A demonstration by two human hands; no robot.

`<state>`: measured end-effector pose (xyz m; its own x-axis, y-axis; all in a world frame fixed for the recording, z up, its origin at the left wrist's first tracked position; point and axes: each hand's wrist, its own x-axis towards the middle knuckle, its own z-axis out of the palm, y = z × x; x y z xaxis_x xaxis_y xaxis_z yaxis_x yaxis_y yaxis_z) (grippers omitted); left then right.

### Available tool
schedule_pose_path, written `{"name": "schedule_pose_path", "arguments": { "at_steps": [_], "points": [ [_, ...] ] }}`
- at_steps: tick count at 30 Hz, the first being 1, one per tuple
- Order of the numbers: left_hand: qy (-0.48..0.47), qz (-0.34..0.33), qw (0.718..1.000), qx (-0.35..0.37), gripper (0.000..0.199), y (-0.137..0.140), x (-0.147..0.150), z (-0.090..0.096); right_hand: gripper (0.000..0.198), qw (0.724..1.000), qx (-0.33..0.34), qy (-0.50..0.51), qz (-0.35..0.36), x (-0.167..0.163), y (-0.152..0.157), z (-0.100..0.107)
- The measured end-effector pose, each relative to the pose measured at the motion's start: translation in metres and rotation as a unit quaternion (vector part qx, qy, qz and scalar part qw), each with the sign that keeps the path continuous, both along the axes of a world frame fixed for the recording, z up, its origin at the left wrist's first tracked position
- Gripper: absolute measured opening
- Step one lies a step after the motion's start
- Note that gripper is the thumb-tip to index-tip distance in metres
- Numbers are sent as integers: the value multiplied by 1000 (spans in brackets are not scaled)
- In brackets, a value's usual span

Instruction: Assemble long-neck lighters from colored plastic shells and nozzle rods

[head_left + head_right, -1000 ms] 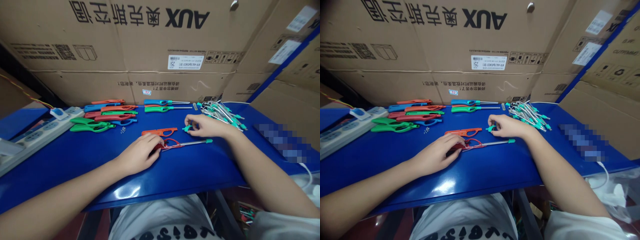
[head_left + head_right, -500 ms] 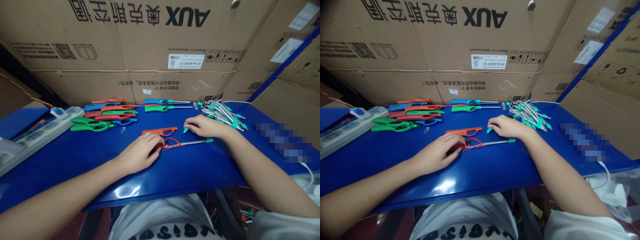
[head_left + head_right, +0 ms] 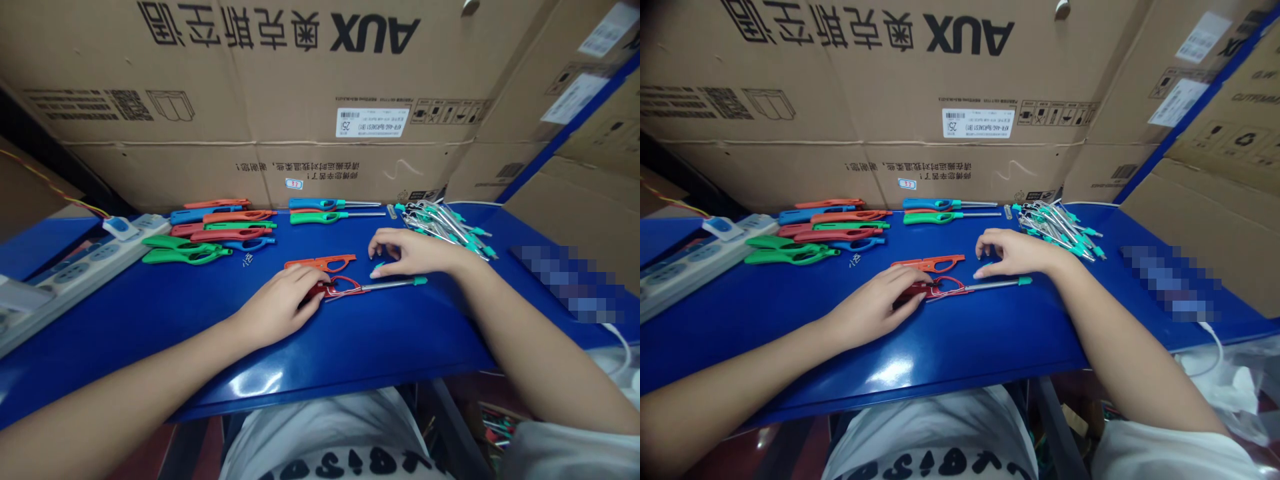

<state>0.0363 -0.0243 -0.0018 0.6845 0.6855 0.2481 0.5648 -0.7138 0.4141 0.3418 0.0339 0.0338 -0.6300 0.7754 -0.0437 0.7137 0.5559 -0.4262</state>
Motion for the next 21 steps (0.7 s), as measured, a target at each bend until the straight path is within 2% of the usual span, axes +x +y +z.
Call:
{"name": "schedule_pose_path", "arguments": {
  "at_steps": [4,8,14,17,21],
  "points": [
    [-5,4,1000,7,24,1,-1,-1,41,998,-57,-18,22,0,2,-3],
    [-7,5,1000,3,25,1,0,0,33,1000,-25,-15,5,-6,3,-7],
    [-7,4,1000,2,25,0,1,0,38,998,12,26,-63,-14,-1,-5],
    [-3,3,1000,2,25,0,1,0,37,996,35,13,-86,-15,-2,-4],
    [-7,2,1000,-2,26,0,0,0,41,994,9,-40,-100,-16,0,-7]
  ]
}}
